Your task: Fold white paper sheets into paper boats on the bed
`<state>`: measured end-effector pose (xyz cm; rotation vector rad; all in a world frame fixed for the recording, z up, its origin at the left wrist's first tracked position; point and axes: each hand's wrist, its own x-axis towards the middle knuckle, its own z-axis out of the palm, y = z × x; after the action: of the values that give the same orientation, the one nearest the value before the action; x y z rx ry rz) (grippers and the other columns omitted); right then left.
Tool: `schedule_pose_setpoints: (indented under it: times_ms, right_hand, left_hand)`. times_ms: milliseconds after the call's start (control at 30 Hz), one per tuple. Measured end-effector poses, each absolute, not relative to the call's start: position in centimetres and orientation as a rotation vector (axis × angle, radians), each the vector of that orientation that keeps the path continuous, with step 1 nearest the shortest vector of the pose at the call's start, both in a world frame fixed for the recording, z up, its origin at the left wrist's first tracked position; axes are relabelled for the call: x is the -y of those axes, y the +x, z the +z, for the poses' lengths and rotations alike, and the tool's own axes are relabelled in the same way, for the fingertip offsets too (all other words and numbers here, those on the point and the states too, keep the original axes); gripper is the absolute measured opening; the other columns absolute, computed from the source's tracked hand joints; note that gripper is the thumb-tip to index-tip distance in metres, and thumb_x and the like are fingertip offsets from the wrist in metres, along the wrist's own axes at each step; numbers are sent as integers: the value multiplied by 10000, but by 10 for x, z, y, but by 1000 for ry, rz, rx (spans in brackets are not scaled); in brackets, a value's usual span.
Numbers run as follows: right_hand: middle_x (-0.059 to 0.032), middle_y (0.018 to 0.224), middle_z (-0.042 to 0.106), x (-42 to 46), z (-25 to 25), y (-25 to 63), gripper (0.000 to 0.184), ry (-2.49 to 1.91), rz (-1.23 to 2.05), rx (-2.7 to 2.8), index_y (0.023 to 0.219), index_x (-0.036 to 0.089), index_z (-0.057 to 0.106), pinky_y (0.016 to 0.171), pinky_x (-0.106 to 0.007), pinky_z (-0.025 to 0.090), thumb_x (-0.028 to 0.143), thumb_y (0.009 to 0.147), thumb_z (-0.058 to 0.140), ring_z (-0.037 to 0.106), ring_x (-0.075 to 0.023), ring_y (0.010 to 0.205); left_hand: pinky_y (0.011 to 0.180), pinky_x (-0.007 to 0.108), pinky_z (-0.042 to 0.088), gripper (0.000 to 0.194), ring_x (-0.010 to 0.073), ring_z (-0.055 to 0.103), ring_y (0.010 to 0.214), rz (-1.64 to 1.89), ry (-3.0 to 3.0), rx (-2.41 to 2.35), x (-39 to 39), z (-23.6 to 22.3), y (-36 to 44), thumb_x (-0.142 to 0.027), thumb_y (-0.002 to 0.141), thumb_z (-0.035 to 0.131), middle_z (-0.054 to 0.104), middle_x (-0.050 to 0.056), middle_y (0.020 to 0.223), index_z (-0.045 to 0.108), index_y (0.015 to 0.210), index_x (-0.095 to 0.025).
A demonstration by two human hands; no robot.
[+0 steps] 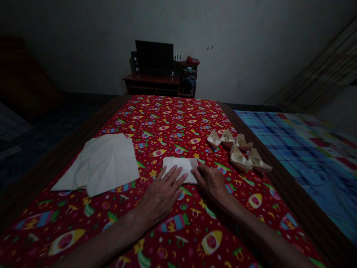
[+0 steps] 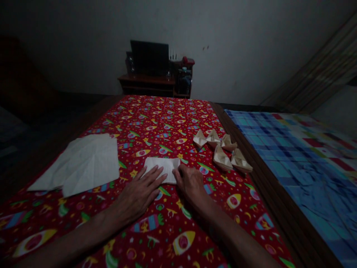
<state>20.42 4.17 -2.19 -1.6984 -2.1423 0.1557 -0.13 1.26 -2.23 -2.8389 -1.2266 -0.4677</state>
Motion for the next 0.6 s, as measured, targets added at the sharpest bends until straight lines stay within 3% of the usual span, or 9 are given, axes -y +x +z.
schedule_pose_setpoints:
  times_ms: [400, 600]
  right_hand:
    - [-21, 563, 604, -42, -23, 204, 328, -1723, 106, 2158, 697, 177, 601, 490, -236, 222, 386, 897, 446, 525, -124, 496]
    - [-21, 571, 609, -41, -23, 204, 323, -1714, 101, 2162, 712, 181, 597, 497, -238, 227, 386, 905, 439, 526, -124, 498]
  left_hand:
    - [1119, 461, 255, 401, 208, 292, 1359, -454, -2905, 1186, -11, -24, -1, -247, 949, 371, 397, 60, 1438, 387, 1348, -208]
    - [1112, 449, 275, 449, 221, 269, 1368, -381, -2955, 1164, -11, -21, -2, -256, 952, 367, 346, 75, 1466, 317, 1394, -200]
